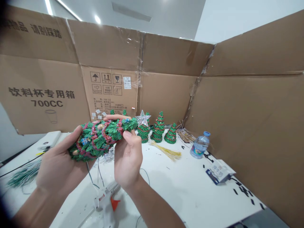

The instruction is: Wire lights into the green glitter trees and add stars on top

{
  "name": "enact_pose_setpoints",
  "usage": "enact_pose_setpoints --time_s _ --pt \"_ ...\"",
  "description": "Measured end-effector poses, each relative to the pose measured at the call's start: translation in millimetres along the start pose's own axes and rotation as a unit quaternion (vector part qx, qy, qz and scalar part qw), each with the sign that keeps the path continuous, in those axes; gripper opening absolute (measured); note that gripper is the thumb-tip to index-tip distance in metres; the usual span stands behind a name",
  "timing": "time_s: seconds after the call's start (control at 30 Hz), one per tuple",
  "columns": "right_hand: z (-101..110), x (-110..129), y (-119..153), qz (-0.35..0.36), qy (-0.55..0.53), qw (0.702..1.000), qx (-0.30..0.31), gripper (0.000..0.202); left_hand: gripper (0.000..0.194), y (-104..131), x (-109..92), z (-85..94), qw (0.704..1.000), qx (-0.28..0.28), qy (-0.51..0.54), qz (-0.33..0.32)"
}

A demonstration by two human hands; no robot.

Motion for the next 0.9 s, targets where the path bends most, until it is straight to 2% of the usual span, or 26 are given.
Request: enact_pose_setpoints --time_s 0.23,0.43,0.9 --pt "1.1 1.0 2.3 -0.039 -0.013 0.999 -0.035 0.035 0.026 1.2 5.6 -2.3 1.000 0.001 0.006 -0.030" --pt "0.8 0.4 1.4 -0.042 -0.043 0.997 -0.042 0.033 0.029 2.3 12.2 -0.8 0.997 0.036 0.008 -0.061" --pt "0.7 -6.2 5.3 -0.045 -0.053 0.996 -0.055 0.034 0.014 -2.1 13.2 0.7 0.998 -0.009 0.019 -0.059"
Point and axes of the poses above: each hand's wrist, its own y-axis away from the middle knuckle, its own z-axis out of the back of the hand, x = y × z, the point moved 3 cm from there along -y, towards the middle knuckle, and after that the axes turned 5 degrees about -x, right-handed, at the moved point
